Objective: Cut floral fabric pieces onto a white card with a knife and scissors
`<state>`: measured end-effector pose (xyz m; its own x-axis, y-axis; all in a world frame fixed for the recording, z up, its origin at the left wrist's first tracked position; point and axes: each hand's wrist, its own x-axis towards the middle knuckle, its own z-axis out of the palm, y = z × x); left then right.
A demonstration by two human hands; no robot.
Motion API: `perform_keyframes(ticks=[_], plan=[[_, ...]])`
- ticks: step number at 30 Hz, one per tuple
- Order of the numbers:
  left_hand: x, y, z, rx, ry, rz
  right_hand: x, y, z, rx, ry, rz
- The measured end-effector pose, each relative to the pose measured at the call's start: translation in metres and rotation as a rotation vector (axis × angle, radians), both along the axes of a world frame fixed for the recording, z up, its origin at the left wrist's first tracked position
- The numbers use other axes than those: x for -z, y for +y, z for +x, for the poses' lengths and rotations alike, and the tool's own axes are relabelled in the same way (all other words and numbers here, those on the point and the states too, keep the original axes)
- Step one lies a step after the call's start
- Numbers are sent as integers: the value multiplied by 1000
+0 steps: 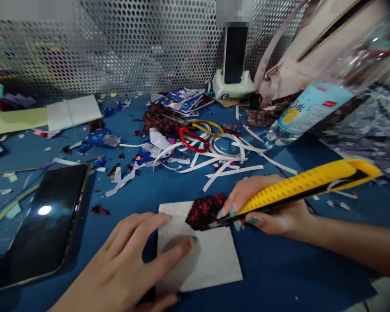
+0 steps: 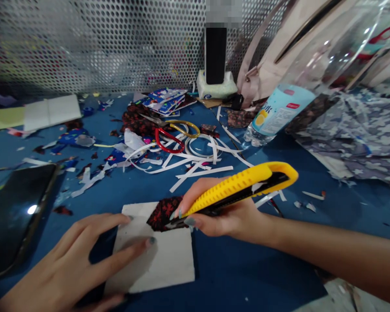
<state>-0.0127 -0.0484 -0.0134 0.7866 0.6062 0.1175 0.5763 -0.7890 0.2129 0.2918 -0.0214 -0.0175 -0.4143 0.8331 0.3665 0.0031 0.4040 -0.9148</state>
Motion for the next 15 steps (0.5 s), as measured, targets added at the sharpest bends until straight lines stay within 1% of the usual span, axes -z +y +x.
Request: perform_keyframes(ticks=[7,10,12,15], plan=[[1,0,0,-1,1,4,-6,-2,-2,24,-137,46],[0,0,0,-3,15,27,-10,-4,-6,0,-189,161],[0,0,0,-1,18,36,-11,-6,-6,-12,-173,210],[1,0,-1,-3,19,15,-7,-6,-4,17,-75,142]])
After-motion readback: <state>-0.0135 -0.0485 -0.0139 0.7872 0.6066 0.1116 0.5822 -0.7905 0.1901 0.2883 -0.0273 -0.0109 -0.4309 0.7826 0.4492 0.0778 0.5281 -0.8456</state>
